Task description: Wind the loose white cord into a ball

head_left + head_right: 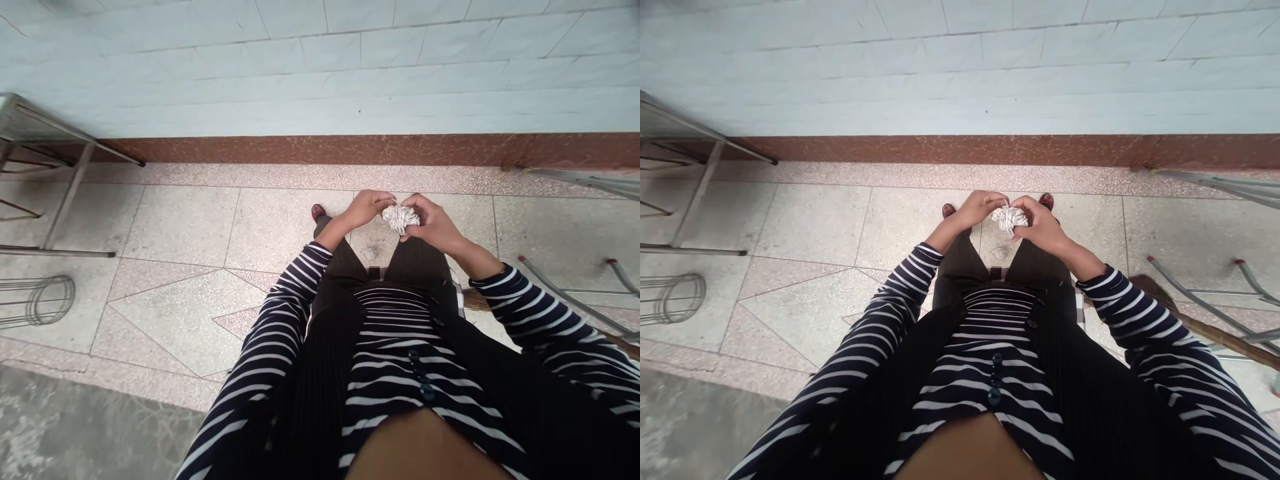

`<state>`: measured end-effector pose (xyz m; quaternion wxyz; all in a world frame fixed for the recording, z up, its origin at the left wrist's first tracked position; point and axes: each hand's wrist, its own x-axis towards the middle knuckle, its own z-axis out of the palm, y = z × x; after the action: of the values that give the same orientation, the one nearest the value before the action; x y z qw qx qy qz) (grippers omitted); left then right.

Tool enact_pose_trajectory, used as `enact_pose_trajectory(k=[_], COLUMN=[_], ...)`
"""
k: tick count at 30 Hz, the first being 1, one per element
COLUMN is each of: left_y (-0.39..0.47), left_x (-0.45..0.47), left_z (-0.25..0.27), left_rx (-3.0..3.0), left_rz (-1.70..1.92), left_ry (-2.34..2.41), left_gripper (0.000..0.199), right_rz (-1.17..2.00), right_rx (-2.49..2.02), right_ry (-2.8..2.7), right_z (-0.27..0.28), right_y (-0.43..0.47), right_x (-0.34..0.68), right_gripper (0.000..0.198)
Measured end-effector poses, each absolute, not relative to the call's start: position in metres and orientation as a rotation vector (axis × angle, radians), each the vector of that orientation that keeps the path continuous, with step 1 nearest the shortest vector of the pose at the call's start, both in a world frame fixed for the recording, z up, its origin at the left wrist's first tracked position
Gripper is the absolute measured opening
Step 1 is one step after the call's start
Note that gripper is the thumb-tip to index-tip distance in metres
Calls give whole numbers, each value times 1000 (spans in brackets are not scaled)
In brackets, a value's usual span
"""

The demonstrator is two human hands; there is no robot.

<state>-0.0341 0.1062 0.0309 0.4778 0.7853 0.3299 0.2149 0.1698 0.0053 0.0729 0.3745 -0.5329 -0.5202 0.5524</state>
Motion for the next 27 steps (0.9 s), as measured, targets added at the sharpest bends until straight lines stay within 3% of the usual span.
enact_pose_trajectory(k=[4,8,14,18,23,27], left_y=[79,54,60,83,100,105], left_x=[-22,-17,-27,-39,-46,-46], left_z=[2,-5,22,39,40,19], left_rx=[1836,1867,2327,2540,2518,2246], left_rz=[447,356,161,202,388,470], left_ry=[885,850,947,880,828,997], left_gripper=[31,23,35,34,33,31], right_rz=[1440,1252,676,990,1676,1666], right_rx=[-1274,-1305,-1563,-1466,-1308,-1223], right_ry=[-1001,-796,-1483,-1684,-1248,-998], right_z=[69,50,15,10,40,75], right_y=[19,53,65,42,16,14], right_x=[173,182,181,175,174,181], right_gripper=[44,35,24,25,32,44])
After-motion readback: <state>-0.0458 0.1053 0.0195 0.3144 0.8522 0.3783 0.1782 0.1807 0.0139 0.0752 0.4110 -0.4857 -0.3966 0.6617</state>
